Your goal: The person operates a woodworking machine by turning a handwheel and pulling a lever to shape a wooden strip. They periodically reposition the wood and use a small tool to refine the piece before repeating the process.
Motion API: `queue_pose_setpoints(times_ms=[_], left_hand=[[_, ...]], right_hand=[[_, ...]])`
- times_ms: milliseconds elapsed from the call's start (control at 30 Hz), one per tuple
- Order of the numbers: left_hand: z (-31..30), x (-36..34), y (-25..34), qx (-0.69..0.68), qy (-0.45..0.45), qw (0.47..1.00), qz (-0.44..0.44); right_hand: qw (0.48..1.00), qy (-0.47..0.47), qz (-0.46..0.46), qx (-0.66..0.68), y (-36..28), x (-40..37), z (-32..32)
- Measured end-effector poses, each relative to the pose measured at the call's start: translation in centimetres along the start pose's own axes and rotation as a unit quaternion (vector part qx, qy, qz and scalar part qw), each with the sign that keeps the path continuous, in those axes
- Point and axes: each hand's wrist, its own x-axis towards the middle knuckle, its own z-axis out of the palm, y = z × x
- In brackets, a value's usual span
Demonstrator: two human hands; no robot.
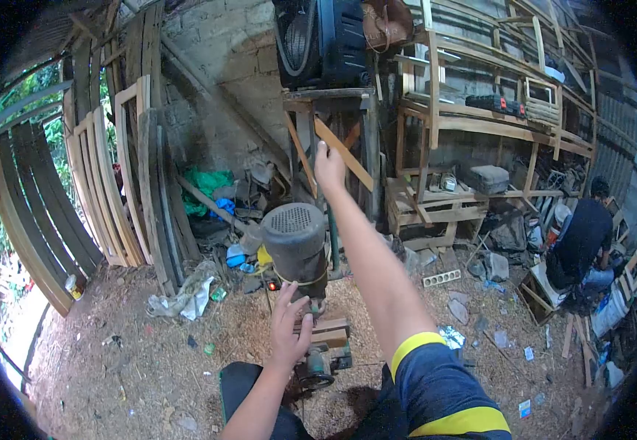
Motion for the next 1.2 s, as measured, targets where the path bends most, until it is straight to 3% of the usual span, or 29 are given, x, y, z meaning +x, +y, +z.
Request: queue_pose_setpoints(times_ms=[133,167,267,300,400,533,667,767,1200], left_hand=[[-0.5,-0.3,-0.1,-0.016,-0.020,1.000,-0.012],[-0.6,-0.6,0.0,-0.014,-0.020,1.000,-0.012],[-0.5,-1.0,0.4,-0.009,-0.020,1.000,-0.020],[-0.3,-1.0,0.5,-0.007,-0.022,1.000,-0.020],[0.5,-1.1,0.9,0.011,-0.023,1.000,-0.009],[0.7,1.1,1.8,0.056,-0.006,0.998,0.034],[0.2,6.7,2.1,0.109,0.056,0.988,0.093],[0.4,10.0,1.0,0.152,0.077,0.980,0.100],[2.4,10.1,-3.5,0.165,0.090,0.976,0.111]], right_hand=[[0.996,-0.012,-0.001,0.092,-4.2,-5.1,-4.4],[0.983,-0.053,0.043,0.171,-5.5,-5.7,-5.3],[0.979,-0.116,-0.024,0.167,-3.0,-2.5,-4.8],[0.965,-0.105,0.015,0.240,-3.0,-2.0,-4.1],[0.889,-0.221,0.153,0.371,-6.5,-4.7,-6.0],[0.937,-0.216,0.055,0.268,-5.6,-6.6,-7.7],[0.923,-0.196,0.000,0.331,-5.0,-11.3,-9.3],[0.917,-0.189,-0.012,0.352,-5.2,-13.6,-10.3],[0.933,-0.138,-0.052,0.329,-6.3,-15.0,-10.2]])
